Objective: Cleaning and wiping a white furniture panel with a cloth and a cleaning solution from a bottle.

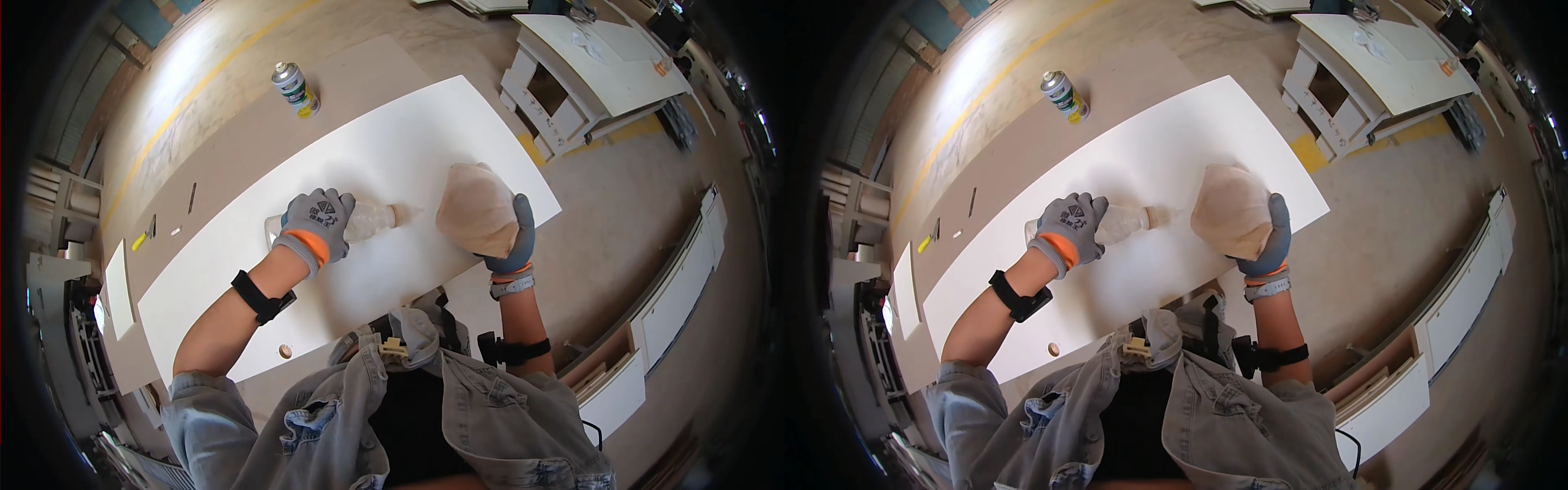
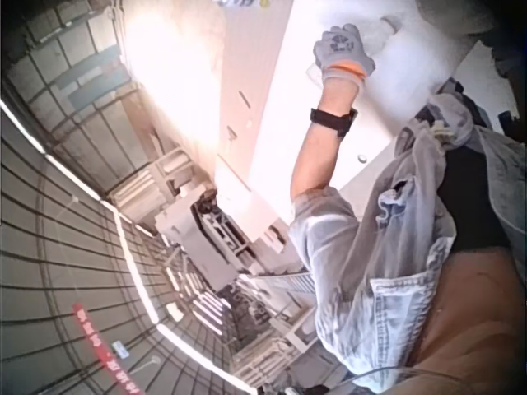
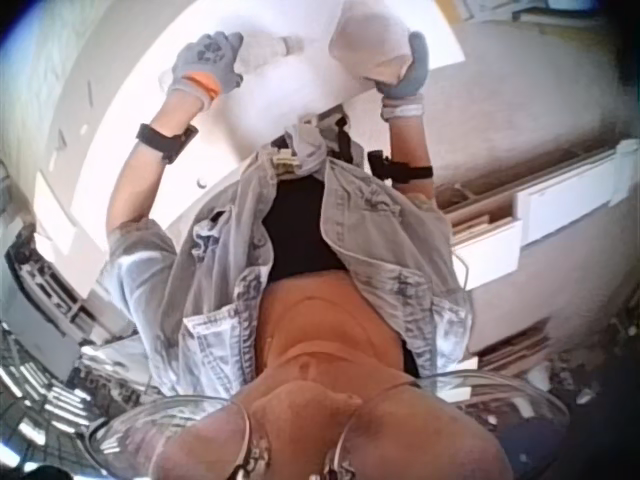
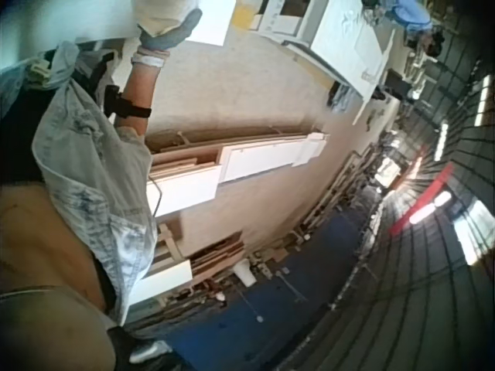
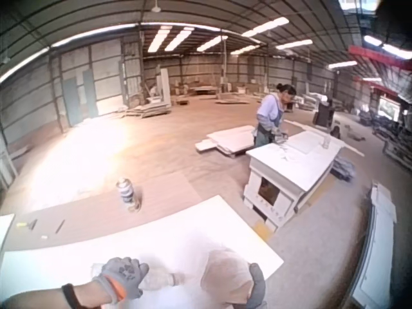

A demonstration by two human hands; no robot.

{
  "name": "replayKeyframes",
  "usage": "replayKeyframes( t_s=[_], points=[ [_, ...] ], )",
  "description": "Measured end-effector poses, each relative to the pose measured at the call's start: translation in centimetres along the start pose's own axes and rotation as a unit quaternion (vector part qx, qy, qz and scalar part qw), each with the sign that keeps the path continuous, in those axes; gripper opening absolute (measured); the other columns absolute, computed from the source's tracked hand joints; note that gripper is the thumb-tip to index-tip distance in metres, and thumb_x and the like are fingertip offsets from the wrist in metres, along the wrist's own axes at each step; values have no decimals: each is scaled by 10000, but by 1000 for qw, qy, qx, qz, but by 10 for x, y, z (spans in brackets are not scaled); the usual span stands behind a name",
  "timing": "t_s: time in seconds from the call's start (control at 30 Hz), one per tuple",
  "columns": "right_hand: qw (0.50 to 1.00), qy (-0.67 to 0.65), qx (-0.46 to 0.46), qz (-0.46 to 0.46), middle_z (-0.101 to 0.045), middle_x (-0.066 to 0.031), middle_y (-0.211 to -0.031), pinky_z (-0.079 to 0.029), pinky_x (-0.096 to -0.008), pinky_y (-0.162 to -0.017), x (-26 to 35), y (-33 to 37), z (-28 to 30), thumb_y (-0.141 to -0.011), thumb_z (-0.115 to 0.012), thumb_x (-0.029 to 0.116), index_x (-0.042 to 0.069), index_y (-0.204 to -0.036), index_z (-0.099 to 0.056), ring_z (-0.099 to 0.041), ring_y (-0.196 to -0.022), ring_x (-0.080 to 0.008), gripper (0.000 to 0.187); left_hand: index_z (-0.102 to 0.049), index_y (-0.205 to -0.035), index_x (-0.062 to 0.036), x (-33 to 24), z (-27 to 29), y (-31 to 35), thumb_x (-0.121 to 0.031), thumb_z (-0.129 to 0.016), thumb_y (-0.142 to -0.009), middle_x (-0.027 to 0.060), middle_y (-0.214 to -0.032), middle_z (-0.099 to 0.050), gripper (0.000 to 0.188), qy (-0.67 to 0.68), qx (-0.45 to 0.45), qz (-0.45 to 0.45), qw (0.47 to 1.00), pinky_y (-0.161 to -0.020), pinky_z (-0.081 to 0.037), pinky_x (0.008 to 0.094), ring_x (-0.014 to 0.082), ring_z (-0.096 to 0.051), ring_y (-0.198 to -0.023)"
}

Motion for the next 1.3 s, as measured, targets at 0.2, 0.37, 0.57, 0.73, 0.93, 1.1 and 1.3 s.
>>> replayKeyframes(
  t_s=[0.2,0.37,0.57,0.73,0.93,1.1,1.3],
  points=[
    [999,-3,13,41,-349,-166,-1472,-310,-469,-1099,28,12,1,-943,-381,448,11,-1453,-270,-377,-1334,-316,681,-505,-1204,-76,19,-29,0,-344,-712,-720,124,-1098,-586,590,4,30,17,999,-848,-490,378,274,-587,-1028],
    [999,12,20,23,-285,-134,-1515,-265,-472,-1117,19,8,0,-956,-340,463,40,-1474,-237,-315,-1374,-304,677,-530,-1172,-77,66,-66,34,-341,-734,-694,124,-1082,-598,582,25,56,93,994,-854,-501,380,273,-596,-1026],
    [999,50,-18,9,-319,-133,-1498,-280,-480,-1107,20,-4,18,-944,-365,479,54,-1461,-284,-326,-1364,-318,674,-553,-1123,-88,134,-125,119,-308,-757,-670,119,-1061,-610,543,58,106,212,970,-838,-513,380,277,-609,-1007],
    [995,79,-58,-1,-396,-131,-1452,-297,-501,-1088,12,-19,21,-936,-390,482,68,-1420,-372,-363,-1334,-326,637,-564,-1090,-98,193,-188,215,-267,-748,-666,118,-1043,-618,492,63,146,333,929,-821,-521,389,278,-621,-988],
    [997,48,-43,-34,-417,-134,-1436,-300,-508,-1085,9,-33,38,-927,-454,442,73,-1407,-395,-382,-1316,-328,609,-596,-1118,-90,242,-239,313,-171,-674,-743,134,-1113,-638,392,59,236,436,866,-874,-513,376,281,-621,-1062],
    [991,30,-129,-28,-397,-143,-1447,-284,-509,-1098,12,-30,50,-927,-485,399,70,-1405,-396,-366,-1327,-329,587,-659,-1064,-112,289,-289,378,-219,-673,-783,123,-1052,-683,302,30,233,513,826,-833,-528,381,279,-653,-1019],
    [978,60,-197,6,-390,-137,-1455,-260,-504,-1113,17,-15,43,-933,-492,353,62,-1396,-403,-360,-1334,-320,554,-677,-1079,-45,332,-326,422,-520,-582,-814,176,-1107,-660,552,145,239,649,707,-853,-500,429,310,-644,-1029]
  ],
)
Point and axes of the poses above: each hand's wrist, its own y-axis away from the middle knuckle, its own z-axis out of the back of the hand, x = y × z, the point moved 10 cm from there along -y, towards the middle knuckle
